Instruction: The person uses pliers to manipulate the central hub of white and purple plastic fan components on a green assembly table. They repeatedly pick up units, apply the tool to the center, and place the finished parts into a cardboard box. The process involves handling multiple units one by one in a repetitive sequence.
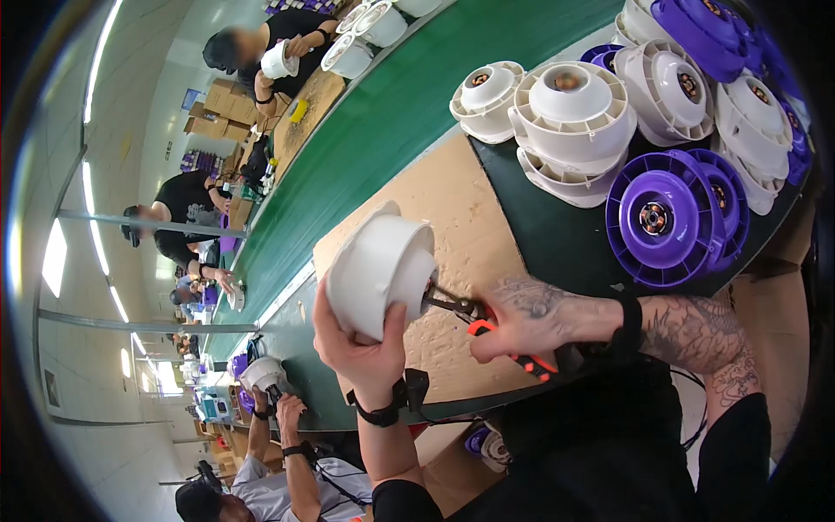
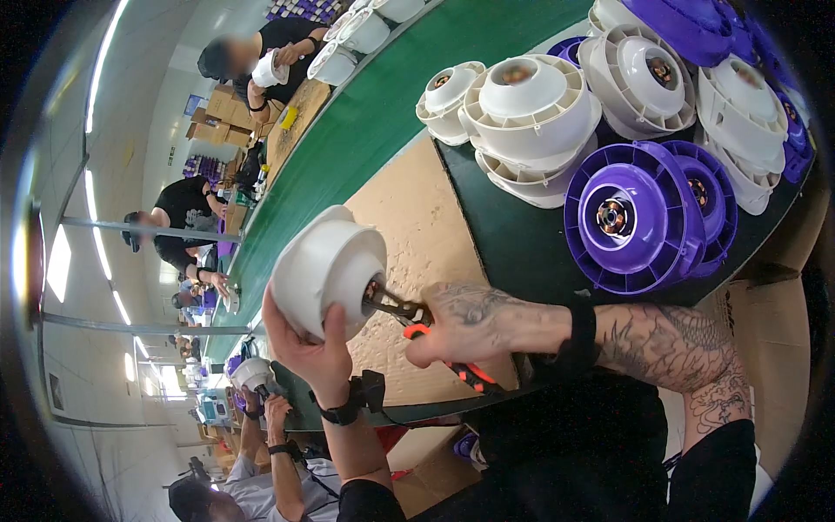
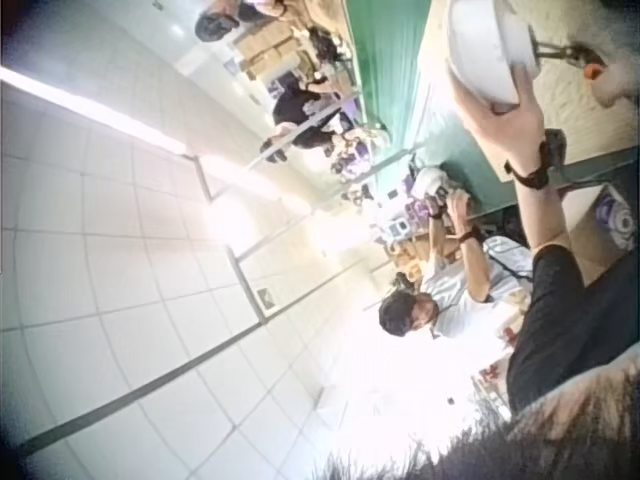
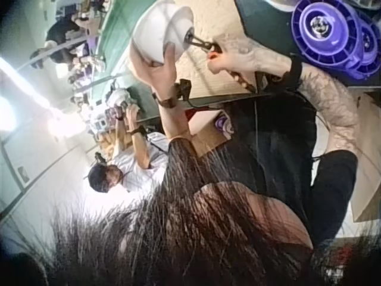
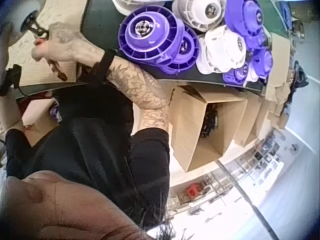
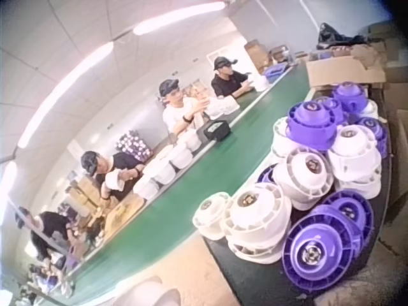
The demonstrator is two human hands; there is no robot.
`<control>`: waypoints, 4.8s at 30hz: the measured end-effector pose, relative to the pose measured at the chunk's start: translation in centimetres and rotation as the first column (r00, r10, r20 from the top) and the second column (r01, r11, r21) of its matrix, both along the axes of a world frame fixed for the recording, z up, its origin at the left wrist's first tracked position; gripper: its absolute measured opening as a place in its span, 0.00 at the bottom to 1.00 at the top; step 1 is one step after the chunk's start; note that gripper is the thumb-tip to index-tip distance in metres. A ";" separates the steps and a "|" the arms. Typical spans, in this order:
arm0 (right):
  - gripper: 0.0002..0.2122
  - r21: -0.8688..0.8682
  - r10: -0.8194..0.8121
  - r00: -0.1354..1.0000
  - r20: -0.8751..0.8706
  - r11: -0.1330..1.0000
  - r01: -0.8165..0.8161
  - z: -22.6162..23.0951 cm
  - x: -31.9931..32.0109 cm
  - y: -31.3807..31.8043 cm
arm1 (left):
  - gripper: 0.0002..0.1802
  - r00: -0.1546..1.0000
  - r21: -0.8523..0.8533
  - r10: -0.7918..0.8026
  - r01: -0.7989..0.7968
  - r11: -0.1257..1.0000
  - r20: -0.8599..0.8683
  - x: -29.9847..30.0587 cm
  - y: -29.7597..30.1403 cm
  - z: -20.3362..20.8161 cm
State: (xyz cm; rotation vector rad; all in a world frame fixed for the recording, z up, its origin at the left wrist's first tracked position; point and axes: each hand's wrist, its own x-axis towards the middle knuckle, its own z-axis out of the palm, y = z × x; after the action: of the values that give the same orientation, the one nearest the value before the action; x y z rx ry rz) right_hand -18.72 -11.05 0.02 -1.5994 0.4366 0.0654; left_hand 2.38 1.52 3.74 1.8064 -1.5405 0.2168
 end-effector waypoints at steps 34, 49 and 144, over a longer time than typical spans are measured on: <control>0.16 0.590 0.008 0.993 0.117 0.804 -0.076 -1.0 0.6 0.7 | 0.39 0.996 -0.390 -0.035 0.001 0.921 -0.079 1.2 0.4 -3.3; 0.10 0.687 0.102 0.948 0.303 0.666 -0.291 -4.4 -0.8 2.0 | 0.19 0.411 -0.051 0.049 -0.229 0.972 -0.911 12.0 5.4 1.6; 0.25 0.786 0.013 0.997 0.074 0.614 -0.067 -7.4 0.1 -1.6 | 0.24 0.681 0.935 0.660 0.342 0.097 -0.318 -28.2 54.5 -61.7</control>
State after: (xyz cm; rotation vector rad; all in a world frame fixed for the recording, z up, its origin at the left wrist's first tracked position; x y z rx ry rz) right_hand -18.64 -12.63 -7.41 -0.7131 0.2570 0.2148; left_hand -25.80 56.07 -57.96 2.5304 -0.6633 -1.7840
